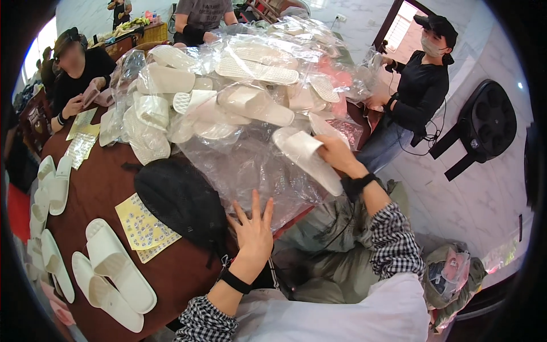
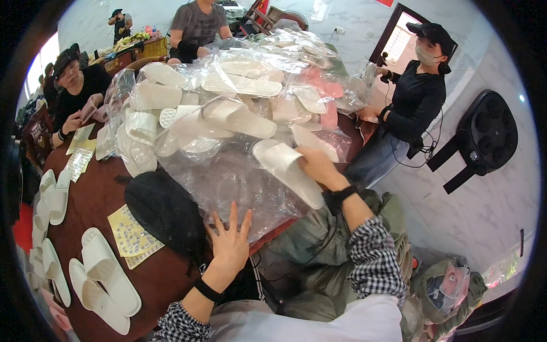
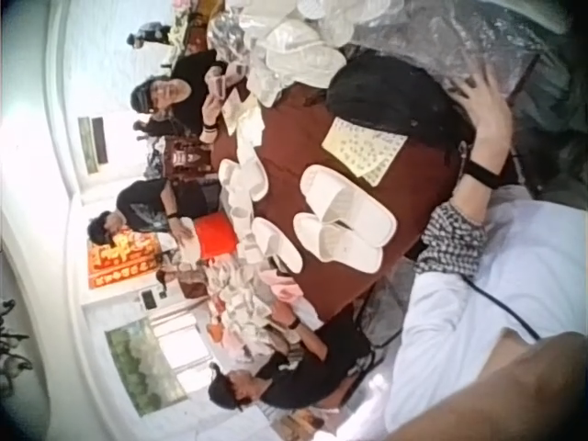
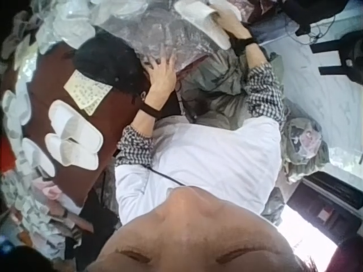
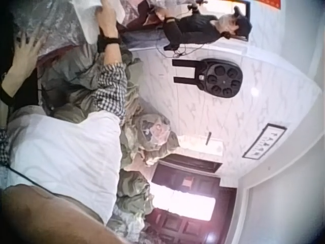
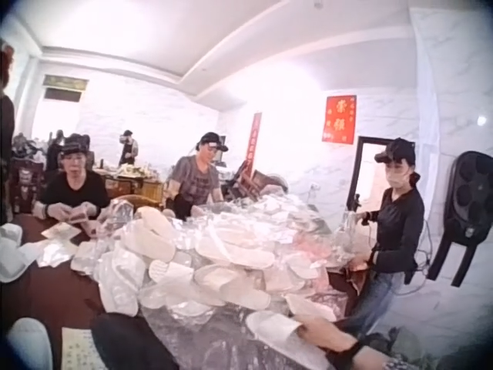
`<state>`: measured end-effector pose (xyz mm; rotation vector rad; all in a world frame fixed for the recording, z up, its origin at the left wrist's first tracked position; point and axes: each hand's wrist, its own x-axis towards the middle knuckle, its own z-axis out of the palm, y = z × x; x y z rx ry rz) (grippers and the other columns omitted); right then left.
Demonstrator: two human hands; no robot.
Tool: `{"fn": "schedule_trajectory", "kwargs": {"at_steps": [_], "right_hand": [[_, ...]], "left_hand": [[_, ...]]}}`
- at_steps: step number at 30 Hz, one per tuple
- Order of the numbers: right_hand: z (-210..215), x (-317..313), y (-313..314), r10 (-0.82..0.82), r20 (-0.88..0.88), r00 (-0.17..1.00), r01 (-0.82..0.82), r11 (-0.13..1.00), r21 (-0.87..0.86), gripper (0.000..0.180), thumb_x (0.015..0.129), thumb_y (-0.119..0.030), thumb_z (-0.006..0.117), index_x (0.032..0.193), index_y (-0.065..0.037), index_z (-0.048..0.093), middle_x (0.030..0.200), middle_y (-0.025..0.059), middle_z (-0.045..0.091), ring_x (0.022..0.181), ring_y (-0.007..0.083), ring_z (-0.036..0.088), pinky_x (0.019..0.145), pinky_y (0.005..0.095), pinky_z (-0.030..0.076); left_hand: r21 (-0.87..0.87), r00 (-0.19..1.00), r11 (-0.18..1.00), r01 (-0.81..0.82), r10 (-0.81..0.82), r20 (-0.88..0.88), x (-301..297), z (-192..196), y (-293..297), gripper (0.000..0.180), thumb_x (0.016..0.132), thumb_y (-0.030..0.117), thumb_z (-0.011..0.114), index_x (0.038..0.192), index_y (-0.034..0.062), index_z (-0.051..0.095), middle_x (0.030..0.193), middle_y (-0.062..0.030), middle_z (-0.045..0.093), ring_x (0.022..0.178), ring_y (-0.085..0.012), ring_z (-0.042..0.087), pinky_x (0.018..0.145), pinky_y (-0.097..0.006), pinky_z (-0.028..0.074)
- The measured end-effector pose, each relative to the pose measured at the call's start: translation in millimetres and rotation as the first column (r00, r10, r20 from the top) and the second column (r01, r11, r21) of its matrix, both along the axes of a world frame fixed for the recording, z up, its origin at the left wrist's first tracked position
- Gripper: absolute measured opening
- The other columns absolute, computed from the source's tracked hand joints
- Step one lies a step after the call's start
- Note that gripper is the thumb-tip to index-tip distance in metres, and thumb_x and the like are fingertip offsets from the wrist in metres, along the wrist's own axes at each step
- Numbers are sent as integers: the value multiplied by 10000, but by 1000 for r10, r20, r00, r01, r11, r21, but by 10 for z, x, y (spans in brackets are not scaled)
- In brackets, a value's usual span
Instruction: Packing and quality checking white plastic slippers at a manufacturing station.
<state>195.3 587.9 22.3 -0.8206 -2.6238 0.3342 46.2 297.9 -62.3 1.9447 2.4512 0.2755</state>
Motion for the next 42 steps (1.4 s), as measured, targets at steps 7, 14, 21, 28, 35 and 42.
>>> {"fn": "schedule_trajectory", "kwargs": {"at_steps": [7, 14, 21, 28, 35, 42], "right_hand": [[1122, 292, -479, -100, -542, 834, 203, 970, 133, 388, 802, 52, 571, 1184, 25, 633, 1024, 220, 676, 1056, 341, 664, 876, 375, 508], [695, -503, -1085, 258, -60, 964, -201, 860, 469, 455, 815, -93, 625, 1268, -123, 623, 991, 89, 639, 870, 290, 681, 734, 390, 553], [-622, -990, -861, 110, 203, 973, -131, 987, 90, 258, 933, -147, 526, 1190, -155, 554, 1043, 172, 615, 886, 421, 672, 751, 524, 543], [-686, -953, -847, 118, 151, 982, -141, 978, 156, 248, 932, -149, 531, 1177, -123, 545, 1011, 184, 621, 884, 412, 673, 735, 509, 547], [-682, -937, -821, 78, 92, 993, -84, 995, 57, 283, 931, -171, 567, 1201, -86, 559, 1065, 230, 634, 955, 433, 658, 822, 510, 537], [-426, -775, -865, 2, 181, 983, 15, 996, -93, 450, 909, -261, 608, 1312, -69, 552, 1269, 246, 580, 1143, 441, 595, 950, 525, 496]], "left_hand": [[-2, 995, 995, -100, 100, -24, 60, 104, 94, 801, 856, 342, 684, 1564, 202, 335, 1619, -262, 166, 1318, -582, 373, 979, -704, 397], [-88, 986, 982, -166, 167, 14, 71, 239, 125, 1011, 814, 690, 630, 1537, 44, 344, 1587, -276, 249, 1362, -502, 369, 1026, -642, 395], [-102, 987, 983, -154, 150, -50, 109, 206, 52, 1184, 744, 768, 631, 1493, -96, 323, 1548, -297, 318, 1391, -471, 351, 1083, -651, 325], [27, 1000, 999, -27, 27, -5, 101, 40, -177, 983, 812, 559, 723, 1483, -57, 354, 1525, -337, 317, 1415, -490, 313, 1113, -644, 287], [111, 985, 980, 168, -171, 22, 66, 81, -683, 855, 836, 451, 730, 1452, -44, 404, 1498, -335, 350, 1408, -475, 331, 1135, -606, 283], [248, 881, 895, 370, -423, 210, -236, 402, -1544, 673, 889, 240, 703, 1460, 17, 426, 1496, -243, 405, 1392, -451, 361, 1146, -511, 318]]}}
